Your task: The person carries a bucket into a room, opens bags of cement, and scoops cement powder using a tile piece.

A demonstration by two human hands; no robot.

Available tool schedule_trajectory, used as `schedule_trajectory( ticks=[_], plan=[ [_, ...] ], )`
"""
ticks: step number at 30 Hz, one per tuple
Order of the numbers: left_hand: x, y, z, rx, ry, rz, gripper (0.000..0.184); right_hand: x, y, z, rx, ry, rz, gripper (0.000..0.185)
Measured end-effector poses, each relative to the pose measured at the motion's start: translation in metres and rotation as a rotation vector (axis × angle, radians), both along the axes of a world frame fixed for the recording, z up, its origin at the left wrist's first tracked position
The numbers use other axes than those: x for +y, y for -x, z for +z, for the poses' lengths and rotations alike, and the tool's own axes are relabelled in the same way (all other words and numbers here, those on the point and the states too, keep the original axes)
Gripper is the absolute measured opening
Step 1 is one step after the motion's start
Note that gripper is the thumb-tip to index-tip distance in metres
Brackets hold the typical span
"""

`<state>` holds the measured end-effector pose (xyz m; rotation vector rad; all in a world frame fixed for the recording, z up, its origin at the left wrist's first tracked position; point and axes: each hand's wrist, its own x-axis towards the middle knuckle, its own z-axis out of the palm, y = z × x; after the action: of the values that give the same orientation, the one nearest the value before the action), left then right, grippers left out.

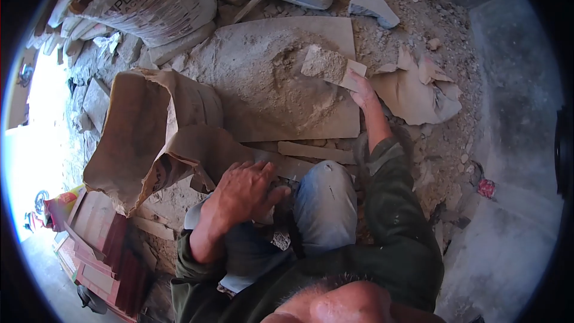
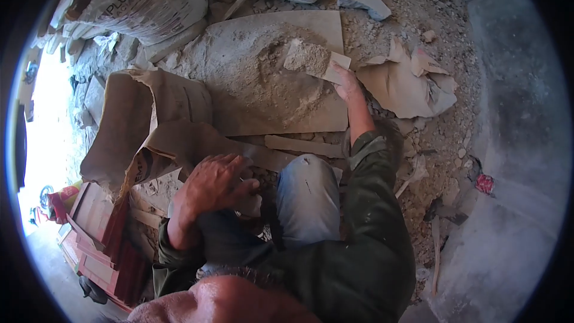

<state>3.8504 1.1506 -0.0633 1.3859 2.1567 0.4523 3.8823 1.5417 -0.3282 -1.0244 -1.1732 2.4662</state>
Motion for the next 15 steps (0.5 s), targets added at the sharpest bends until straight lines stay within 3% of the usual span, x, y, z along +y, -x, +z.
schedule_trajectory(
  ticks=[2, 6, 10, 15],
  plan=[
    [0.004, 0.002, -0.006, 0.073, -0.154, 0.021, 0.044, 0.005, -0.015, 0.024, 0.055, -0.005, -0.009, 0.035],
    [0.02, 0.005, 0.003, 0.042, -0.132, -0.033, 0.042, 0.012, -0.092, 0.081, 0.05, -0.072, -0.076, 0.034],
    [0.027, 0.009, 0.01, -0.011, -0.134, -0.018, 0.038, 0.026, -0.199, 0.119, -0.083, -0.078, -0.239, 0.036],
    [0.025, 0.009, 0.011, 0.047, -0.142, -0.013, 0.037, 0.016, -0.311, 0.141, -0.407, -0.274, -0.295, 0.042]
  ],
)
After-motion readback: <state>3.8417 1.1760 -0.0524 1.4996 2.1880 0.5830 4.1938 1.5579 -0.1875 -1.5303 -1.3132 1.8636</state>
